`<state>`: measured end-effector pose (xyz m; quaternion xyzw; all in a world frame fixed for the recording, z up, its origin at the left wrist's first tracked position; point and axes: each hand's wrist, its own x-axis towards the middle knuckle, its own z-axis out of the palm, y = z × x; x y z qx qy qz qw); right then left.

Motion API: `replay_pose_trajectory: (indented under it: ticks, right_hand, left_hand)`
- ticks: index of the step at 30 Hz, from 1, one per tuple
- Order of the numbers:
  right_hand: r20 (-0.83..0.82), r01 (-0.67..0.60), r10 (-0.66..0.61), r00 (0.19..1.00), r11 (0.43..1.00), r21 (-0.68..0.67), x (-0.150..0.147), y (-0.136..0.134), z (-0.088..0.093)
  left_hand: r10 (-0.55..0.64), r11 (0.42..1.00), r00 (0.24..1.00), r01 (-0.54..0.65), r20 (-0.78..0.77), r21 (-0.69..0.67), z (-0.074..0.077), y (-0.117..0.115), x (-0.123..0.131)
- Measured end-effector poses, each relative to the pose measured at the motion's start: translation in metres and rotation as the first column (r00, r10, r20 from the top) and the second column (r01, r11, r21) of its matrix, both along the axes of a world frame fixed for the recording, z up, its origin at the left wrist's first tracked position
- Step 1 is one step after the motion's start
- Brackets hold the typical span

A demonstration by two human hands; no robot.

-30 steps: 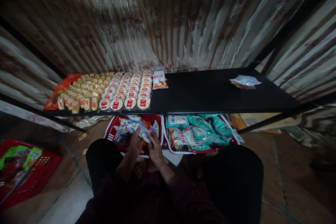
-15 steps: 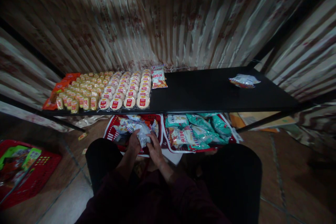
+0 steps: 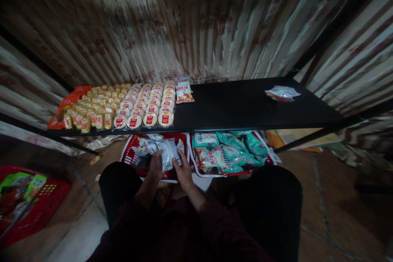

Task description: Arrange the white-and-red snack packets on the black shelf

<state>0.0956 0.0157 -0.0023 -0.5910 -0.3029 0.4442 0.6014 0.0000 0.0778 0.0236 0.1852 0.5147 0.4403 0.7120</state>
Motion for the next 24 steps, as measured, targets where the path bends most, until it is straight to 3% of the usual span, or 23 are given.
replay_pose_trajectory:
  ticks: [6,11,15,21,24]
  right_hand:
    - [0.132,0.016,-0.019,0.991,1.000,0.025,0.008,-0.001,0.013]
    - [0.221,0.056,-0.055,0.974,0.998,0.002,0.015,-0.002,0.023]
    - [0.211,0.085,-0.085,0.974,0.996,0.007,0.017,-0.002,0.016]
    - [0.189,0.109,-0.109,0.976,0.994,0.012,0.018,0.000,0.004]
    - [0.201,0.108,-0.110,0.973,0.994,0.021,0.019,0.001,0.004]
  left_hand:
    - [-0.086,0.994,0.970,0.099,0.229,-0.047,-0.001,-0.003,0.002]
    - [-0.043,0.998,0.998,0.040,0.051,0.056,-0.005,-0.001,0.005]
    - [-0.016,0.999,0.999,0.018,-0.045,0.043,0.001,-0.001,0.004]
    - [-0.144,0.964,0.986,0.158,-0.079,0.215,0.018,-0.009,0.003]
    - [-0.184,0.959,0.982,0.186,-0.030,0.215,0.019,-0.011,0.007]
